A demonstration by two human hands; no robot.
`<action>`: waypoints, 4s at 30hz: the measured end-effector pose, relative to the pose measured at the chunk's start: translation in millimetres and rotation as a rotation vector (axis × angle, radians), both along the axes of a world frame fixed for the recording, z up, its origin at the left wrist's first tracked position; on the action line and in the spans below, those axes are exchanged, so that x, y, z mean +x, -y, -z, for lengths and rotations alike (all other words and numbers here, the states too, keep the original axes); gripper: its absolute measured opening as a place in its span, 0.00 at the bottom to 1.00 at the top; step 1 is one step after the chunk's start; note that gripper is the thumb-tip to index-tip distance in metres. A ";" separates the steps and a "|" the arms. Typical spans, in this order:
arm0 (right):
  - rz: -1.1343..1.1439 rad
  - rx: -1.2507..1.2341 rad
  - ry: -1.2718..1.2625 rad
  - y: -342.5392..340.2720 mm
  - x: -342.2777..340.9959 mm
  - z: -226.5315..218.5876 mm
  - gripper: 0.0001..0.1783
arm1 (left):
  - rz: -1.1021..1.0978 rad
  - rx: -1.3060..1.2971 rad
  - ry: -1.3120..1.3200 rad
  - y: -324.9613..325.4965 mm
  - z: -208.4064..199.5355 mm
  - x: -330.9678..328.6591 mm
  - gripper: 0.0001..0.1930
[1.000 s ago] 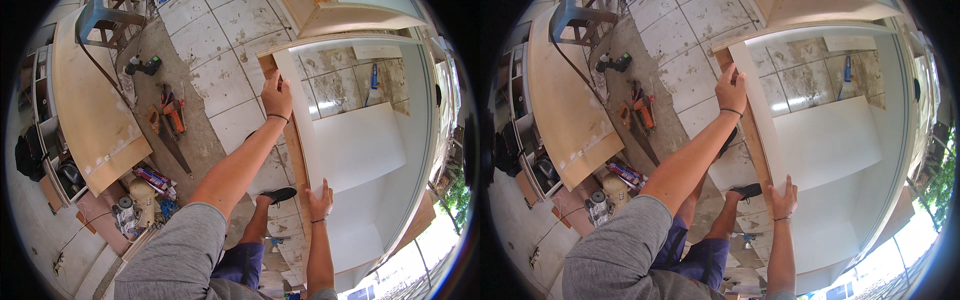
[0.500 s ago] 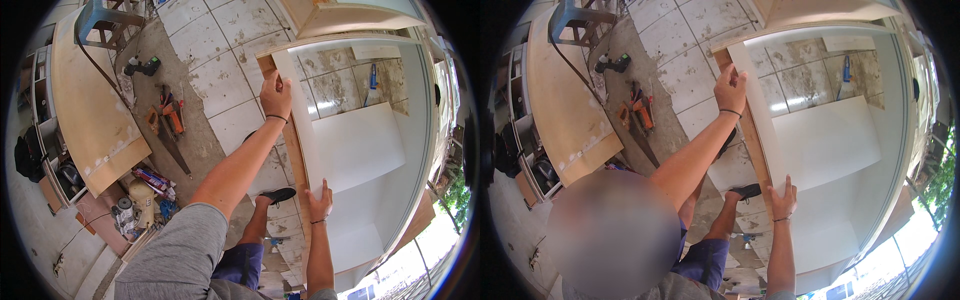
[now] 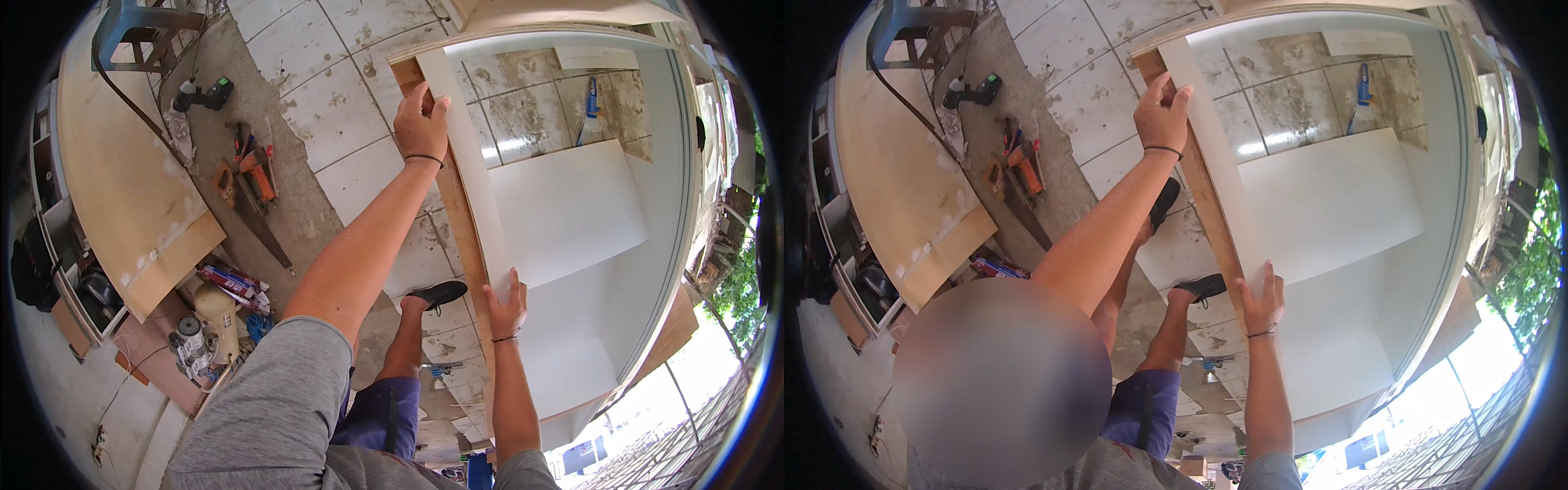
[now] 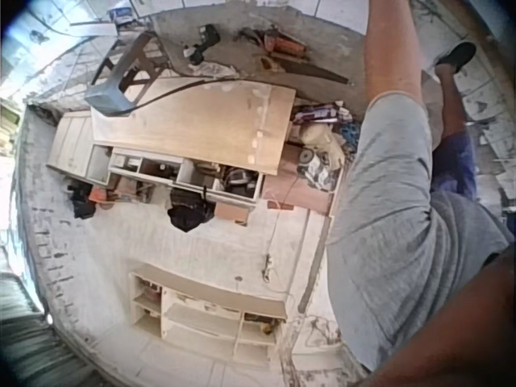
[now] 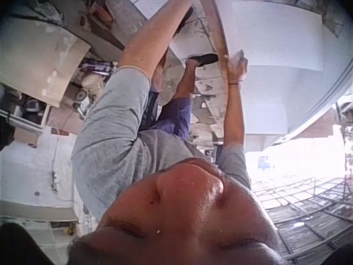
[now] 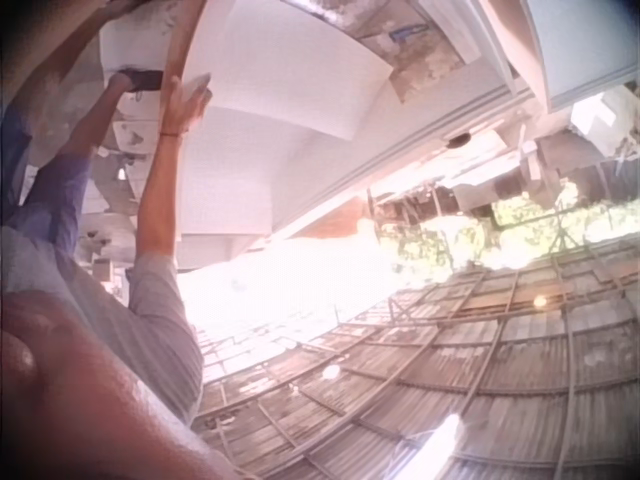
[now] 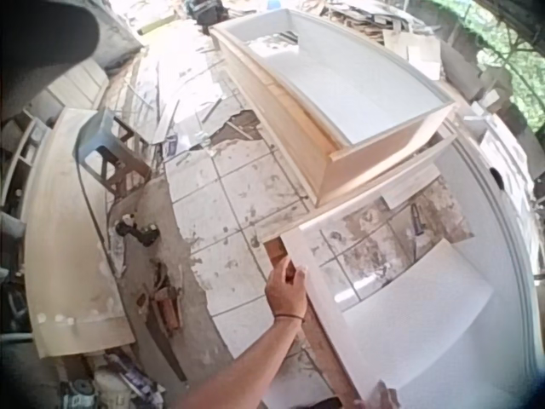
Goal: The person trims the edge of a plywood panel using scissors, sands the edge with a sanding block, and then aligns a matching veneer strip against the side of the wooden cabinet structure, marking it with a pencil and square.
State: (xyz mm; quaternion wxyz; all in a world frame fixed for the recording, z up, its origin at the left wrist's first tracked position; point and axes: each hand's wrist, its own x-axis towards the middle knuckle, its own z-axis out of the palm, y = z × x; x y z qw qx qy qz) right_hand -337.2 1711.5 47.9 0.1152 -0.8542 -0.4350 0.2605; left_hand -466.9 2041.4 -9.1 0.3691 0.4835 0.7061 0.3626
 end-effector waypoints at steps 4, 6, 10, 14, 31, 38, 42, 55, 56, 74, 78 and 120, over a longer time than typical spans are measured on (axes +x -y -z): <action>-0.015 0.073 0.030 -2.7 -3.8 3.3 0.35 | 0.014 0.014 -0.015 0.3 -1.7 -0.3 0.19; -0.007 0.083 0.038 -3.8 -4.2 3.7 0.33 | 0.015 0.020 -0.019 -0.1 -1.4 0.3 0.19; -0.009 0.044 0.006 -1.8 -2.3 6.7 0.34 | -0.012 0.025 -0.003 -0.7 4.6 -1.2 0.20; -0.017 0.014 0.018 0.2 -1.4 8.9 0.35 | -0.021 -0.005 -0.084 1.0 -0.6 5.1 0.25; -0.061 0.015 0.041 -3.7 0.9 6.8 0.35 | -0.094 -0.226 -0.338 -27.3 -20.8 37.4 0.39; -0.061 0.008 0.055 -0.8 2.6 9.1 0.35 | -0.074 -0.251 -0.293 -26.5 -20.0 40.4 0.38; -0.057 0.018 0.036 -2.6 0.6 8.4 0.34 | -0.143 -0.180 -0.362 -26.9 -9.6 38.5 0.39; -0.002 0.005 0.029 -4.6 -1.6 4.0 0.34 | -0.125 -0.173 -0.331 -24.9 -7.9 39.2 0.40; 0.003 -0.006 0.025 -5.2 -3.0 4.9 0.34 | -0.115 -0.187 -0.330 -25.0 -6.0 36.4 0.41; -0.053 0.021 0.106 -9.3 -5.5 3.0 0.32 | -0.126 -0.163 -0.389 -28.7 -1.9 38.2 0.40; -0.028 -0.021 0.110 -10.6 -6.2 2.7 0.32 | -0.129 -0.180 -0.376 -28.8 -4.9 40.2 0.39; -0.021 0.057 -0.002 -2.3 -3.5 7.7 0.32 | -0.093 -0.185 -0.423 -28.4 -6.7 37.3 0.40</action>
